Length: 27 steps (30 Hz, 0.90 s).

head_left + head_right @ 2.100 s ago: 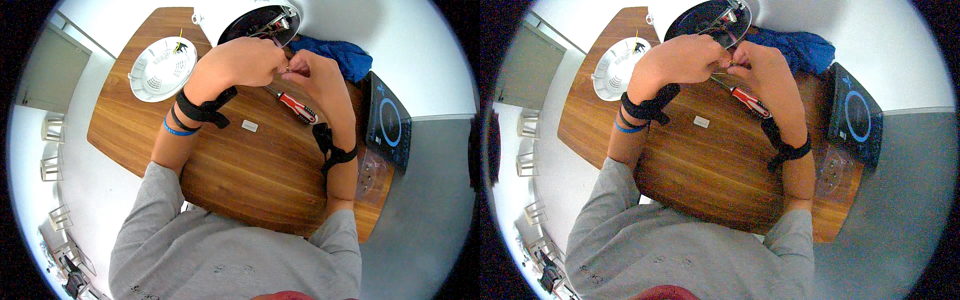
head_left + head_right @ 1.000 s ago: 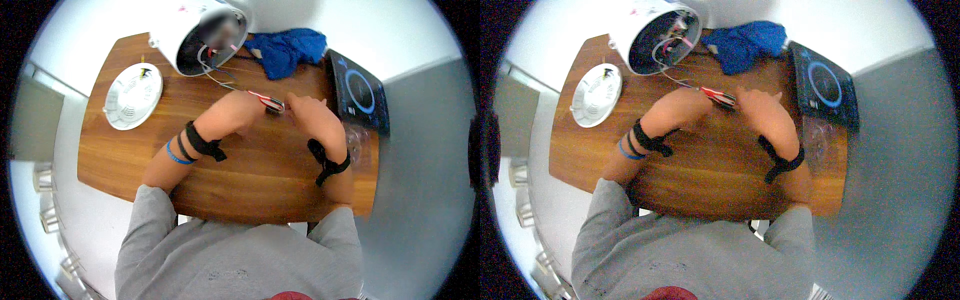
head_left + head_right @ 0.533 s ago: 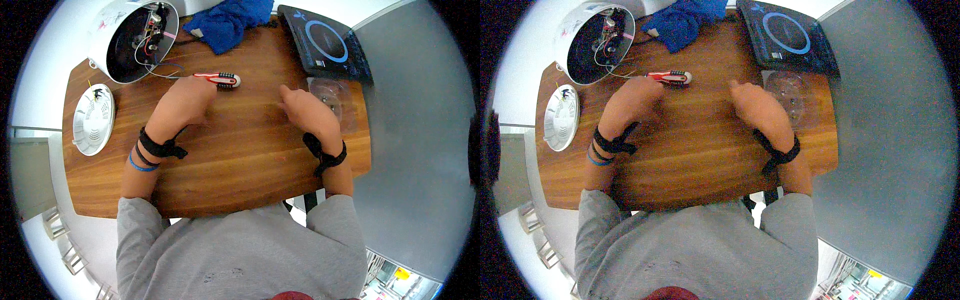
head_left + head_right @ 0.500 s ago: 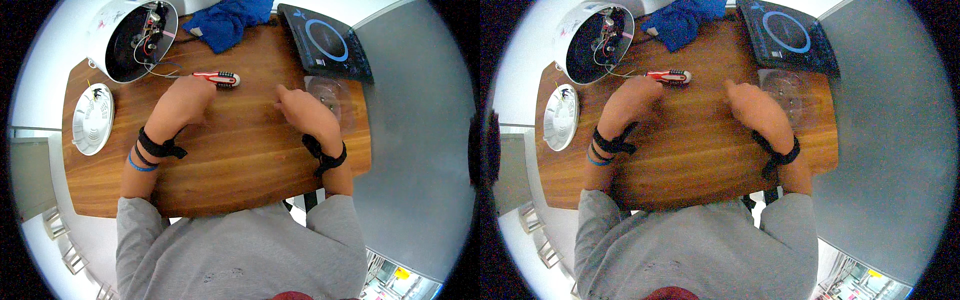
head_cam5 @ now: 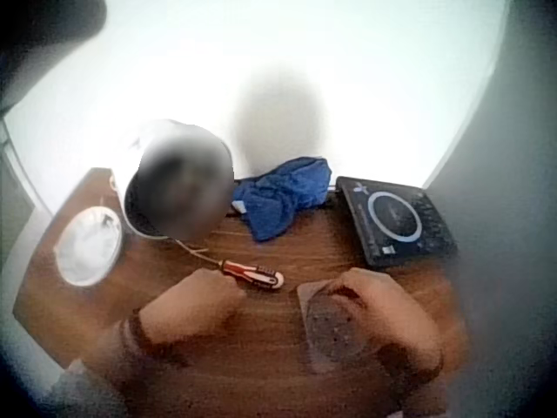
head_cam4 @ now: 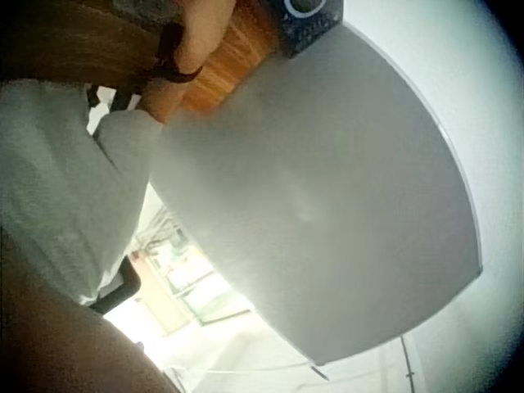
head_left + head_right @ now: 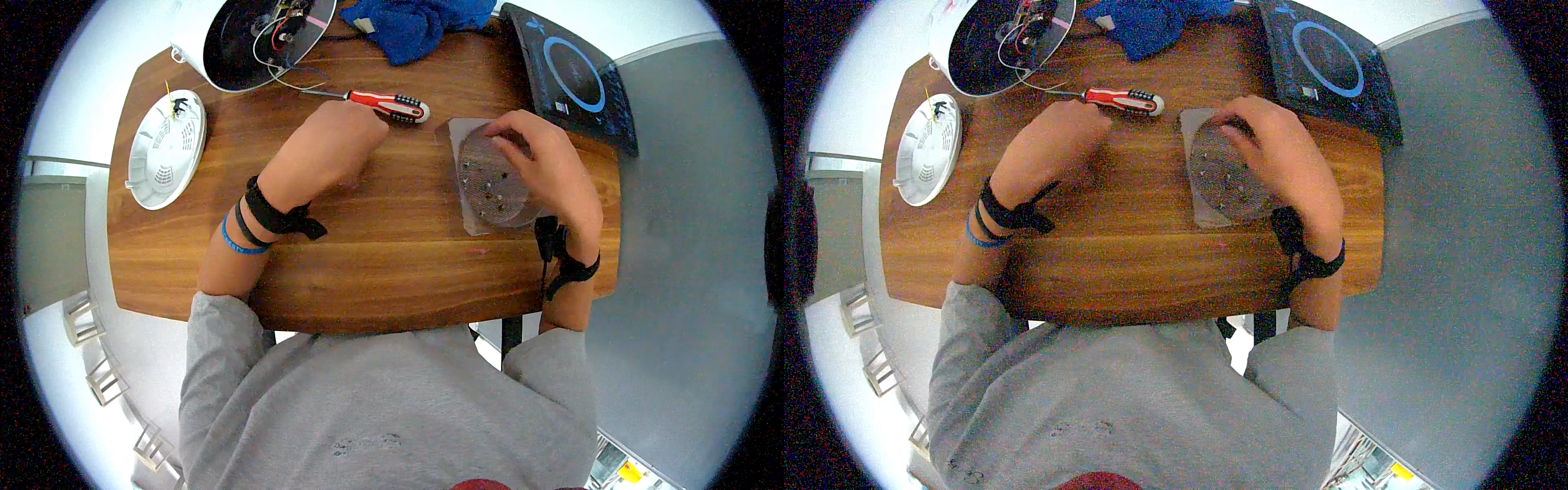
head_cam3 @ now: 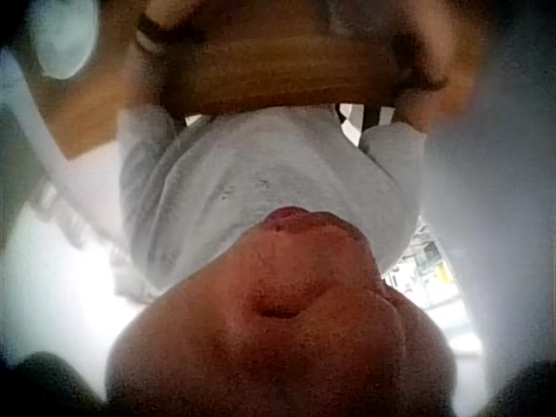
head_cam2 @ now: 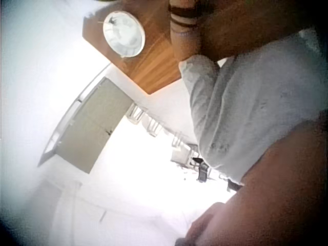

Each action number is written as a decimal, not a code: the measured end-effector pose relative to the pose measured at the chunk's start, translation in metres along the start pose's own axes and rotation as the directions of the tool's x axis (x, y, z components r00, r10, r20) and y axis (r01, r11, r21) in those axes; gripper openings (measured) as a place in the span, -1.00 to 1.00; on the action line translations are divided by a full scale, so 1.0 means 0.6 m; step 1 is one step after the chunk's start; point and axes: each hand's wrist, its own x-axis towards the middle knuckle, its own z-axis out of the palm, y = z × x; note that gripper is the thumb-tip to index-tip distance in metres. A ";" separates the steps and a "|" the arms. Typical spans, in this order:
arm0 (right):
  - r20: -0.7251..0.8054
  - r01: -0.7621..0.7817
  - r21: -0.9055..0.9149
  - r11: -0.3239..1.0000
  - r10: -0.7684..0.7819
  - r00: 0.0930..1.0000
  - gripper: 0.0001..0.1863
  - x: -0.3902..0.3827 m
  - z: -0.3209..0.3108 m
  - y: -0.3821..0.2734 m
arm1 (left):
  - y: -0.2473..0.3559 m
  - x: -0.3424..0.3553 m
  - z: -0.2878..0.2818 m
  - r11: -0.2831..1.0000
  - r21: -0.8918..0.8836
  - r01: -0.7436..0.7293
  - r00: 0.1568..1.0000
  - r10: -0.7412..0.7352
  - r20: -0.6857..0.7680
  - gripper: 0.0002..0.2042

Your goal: The person uses a screwdriver to loosen and tighten screws on the internal components of a disassembled white appliance. They repeatedly adjust wires and parts inside the device while working at a wooden table.

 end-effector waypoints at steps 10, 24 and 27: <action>0.180 -0.011 -0.115 0.993 0.032 0.983 -0.62 -0.017 0.006 0.038 | 0.009 0.002 -0.011 0.999 0.006 0.034 0.990 -0.034 0.138 -0.92; 0.376 -0.047 -0.166 0.985 0.107 0.920 -0.56 -0.023 0.037 -0.128 | 0.006 0.001 -0.002 0.993 -0.107 0.040 0.996 -0.032 0.079 -0.91; 0.342 -0.086 -0.277 0.957 0.182 0.922 -0.64 -0.032 0.027 -0.112 | 0.003 0.008 0.027 0.993 -0.106 0.057 0.996 -0.049 0.077 -0.92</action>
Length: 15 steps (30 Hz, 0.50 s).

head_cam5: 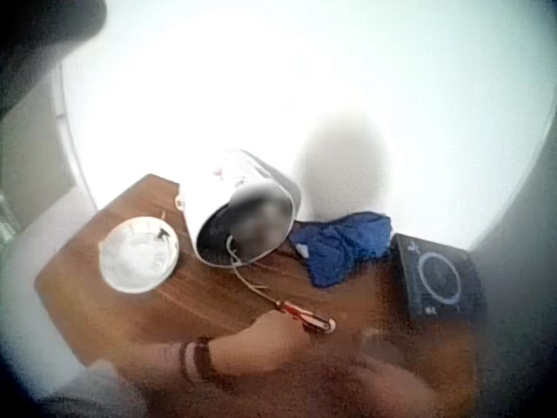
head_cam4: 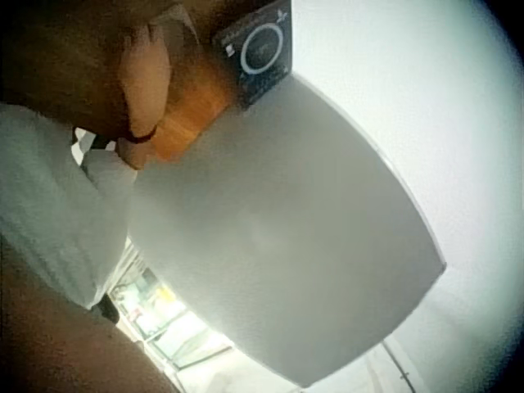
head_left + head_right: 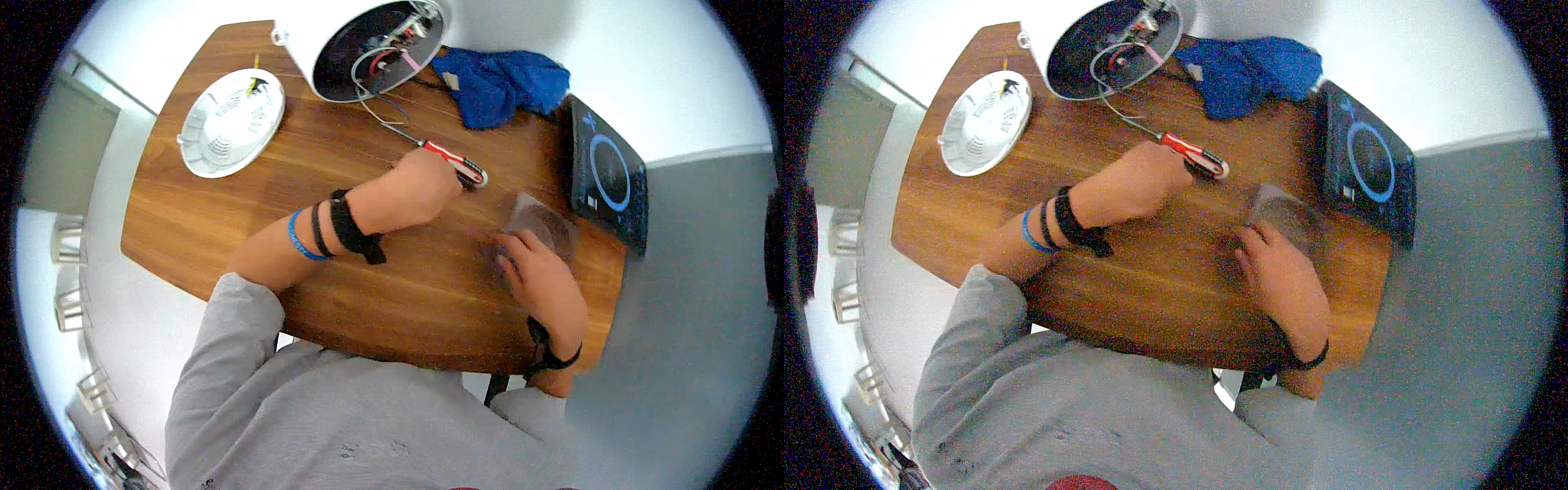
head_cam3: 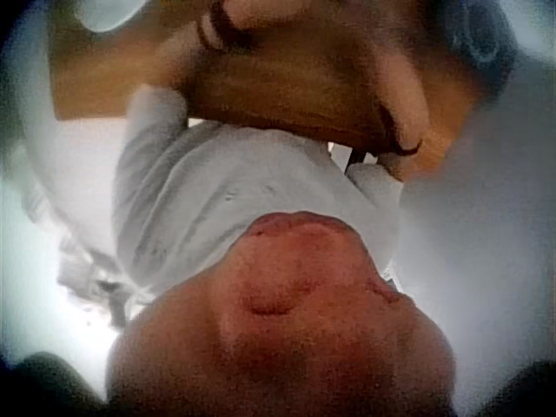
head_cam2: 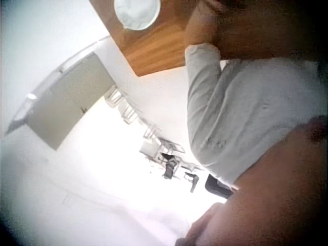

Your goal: The person uses a screwdriver to loosen and tighten screws on the internal components of a disassembled white appliance. They repeatedly adjust wires and parts inside the device while working at a wooden table.

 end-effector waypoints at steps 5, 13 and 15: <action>-0.041 -0.203 -0.140 0.969 0.199 0.979 -0.69 -0.023 -0.007 0.071 | -0.006 0.012 0.000 0.998 -0.060 0.003 1.000 -0.002 0.021 -0.92; -0.134 -0.141 -0.122 0.983 0.124 0.983 -0.58 -0.001 -0.047 -0.012 | -0.030 0.007 0.004 0.993 -0.077 -0.090 0.984 0.076 -0.161 -0.89; -0.115 -0.035 -0.085 0.996 0.025 0.993 -0.55 0.029 -0.050 -0.042 | -0.023 0.010 -0.012 0.998 -0.055 -0.039 0.995 0.034 -0.098 -0.88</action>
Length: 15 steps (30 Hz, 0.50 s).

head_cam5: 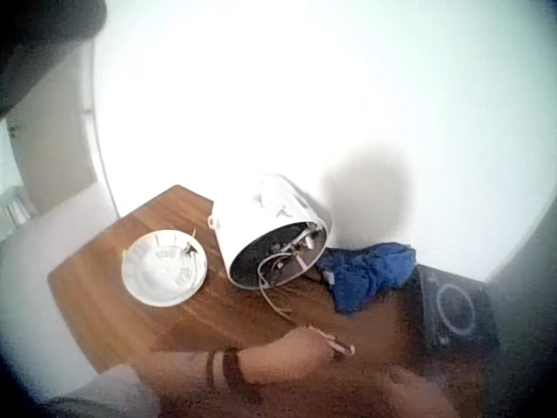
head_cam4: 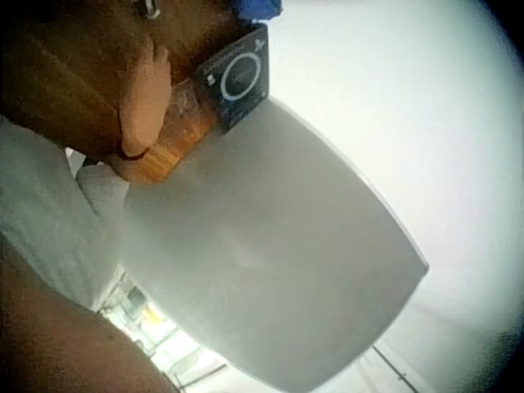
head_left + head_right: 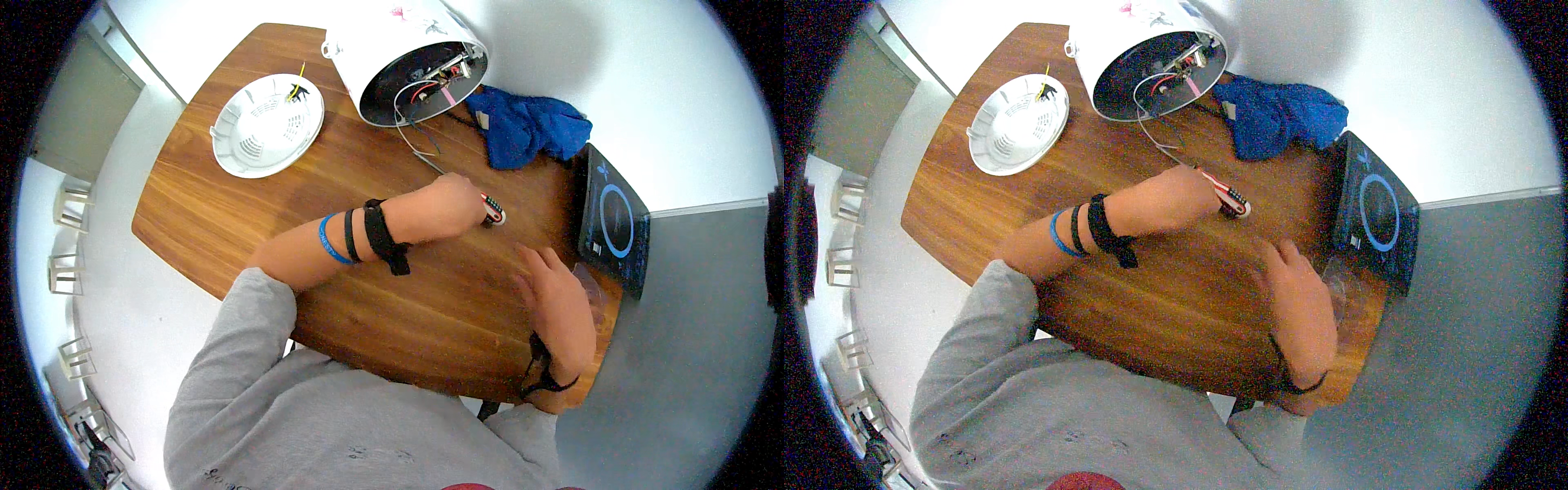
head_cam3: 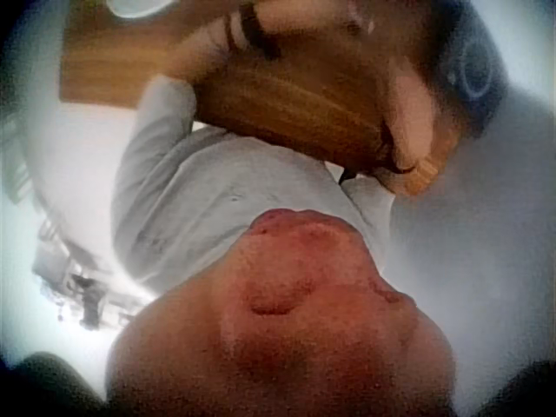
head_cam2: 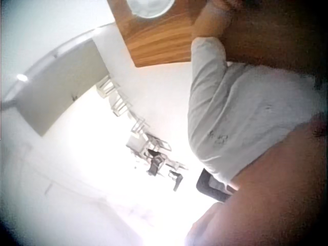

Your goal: The person uses a screwdriver to loosen and tighten screws on the internal components of a disassembled white appliance. They repeatedly adjust wires and parts inside the device while working at a wooden table.

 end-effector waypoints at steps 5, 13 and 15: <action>-0.144 0.227 -0.045 0.973 -0.232 0.962 -0.49 0.141 0.042 -0.013 | -0.030 -0.012 -0.025 0.999 -0.047 0.023 0.999 -0.025 -0.048 -0.90; 0.168 0.289 0.005 0.957 -0.285 0.943 -0.57 0.325 0.101 0.002 | -0.080 -0.030 -0.146 0.979 0.140 0.148 0.975 -0.168 0.145 -0.85; 0.219 0.288 0.005 0.958 -0.282 0.934 -0.60 0.337 0.098 0.005 | -0.096 -0.028 -0.168 0.967 0.109 0.229 0.950 -0.247 0.190 -0.79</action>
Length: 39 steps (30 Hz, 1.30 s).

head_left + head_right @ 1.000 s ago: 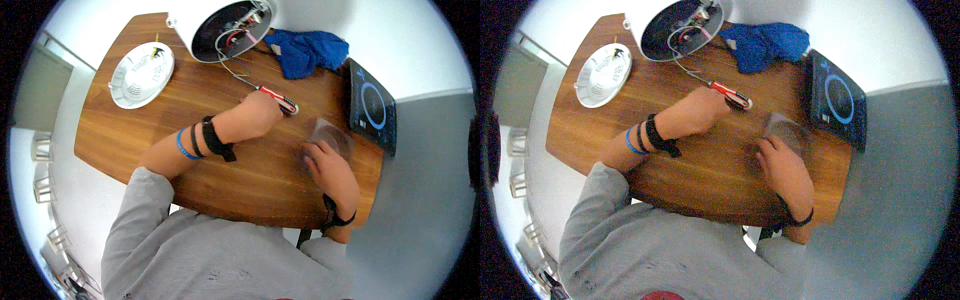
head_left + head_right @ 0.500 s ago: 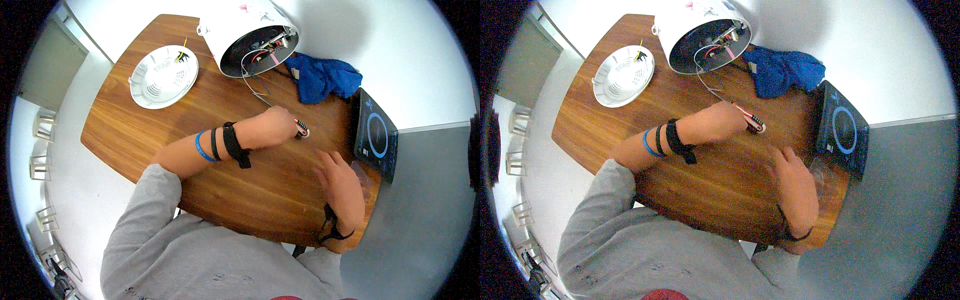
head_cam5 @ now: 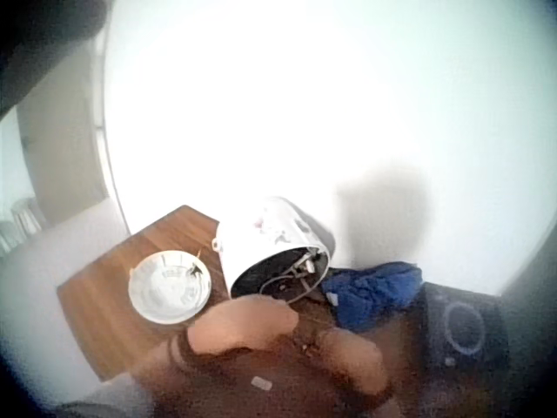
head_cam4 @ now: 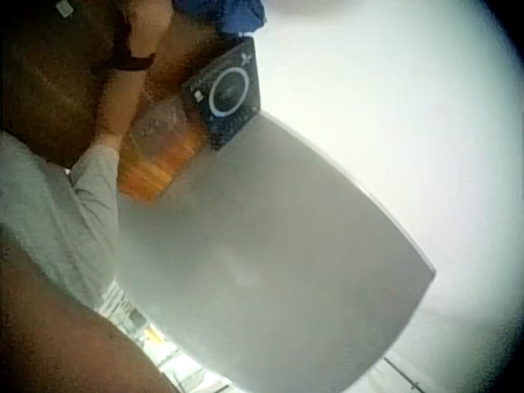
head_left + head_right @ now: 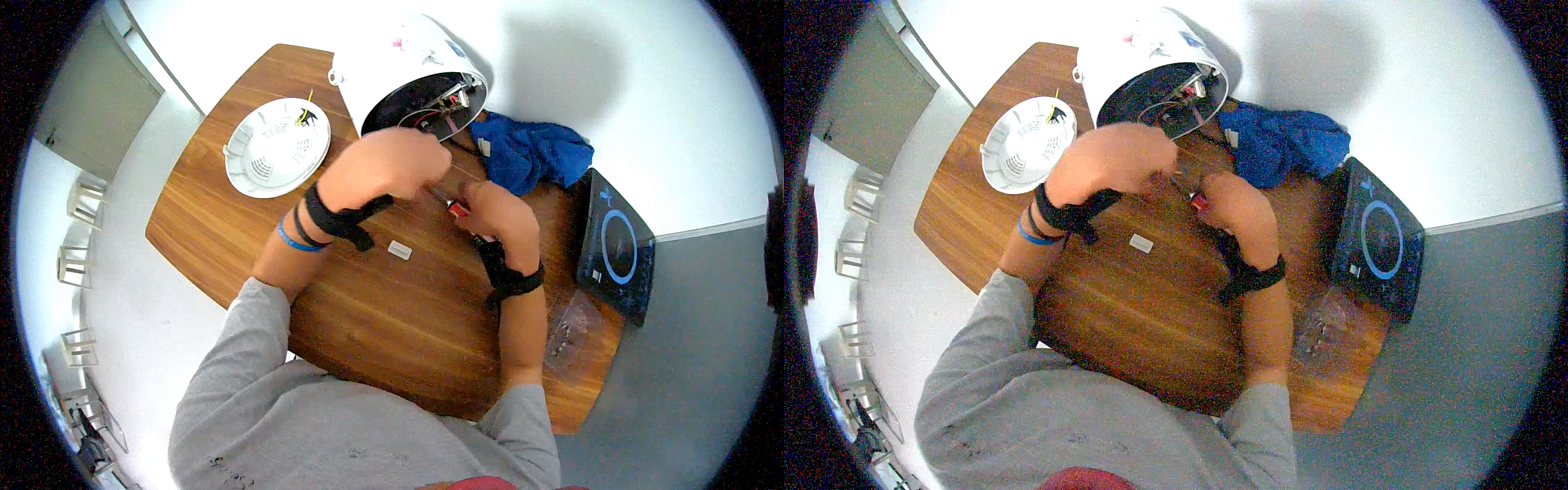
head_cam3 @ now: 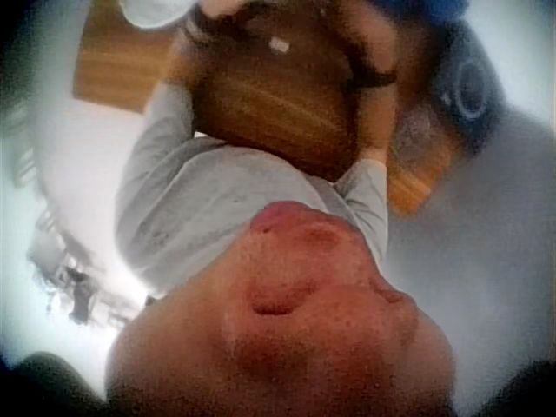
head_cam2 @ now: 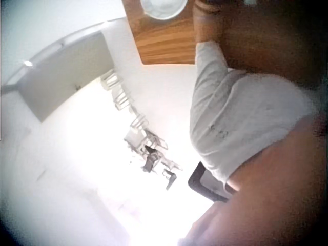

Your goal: The person uses a screwdriver to loosen and tighten screws on the internal components of a disassembled white appliance. They repeatedly adjust wires and parts inside the device while working at a wooden table.

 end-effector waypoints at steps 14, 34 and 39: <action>-0.359 -0.044 0.298 0.954 0.155 0.920 -0.58 0.006 -0.013 0.020 | -0.019 -0.002 0.014 0.981 0.094 0.167 0.928 -0.124 -0.350 -0.41; -0.545 -0.082 0.159 0.984 0.157 0.823 -0.74 0.007 -0.034 -0.029 | -0.047 0.011 0.021 0.962 0.173 0.212 0.935 -0.148 -0.323 -0.50; -0.592 -0.047 0.112 0.993 0.105 0.799 -0.74 -0.013 -0.051 -0.035 | -0.049 0.014 0.025 0.966 0.162 0.202 0.926 -0.134 -0.354 -0.55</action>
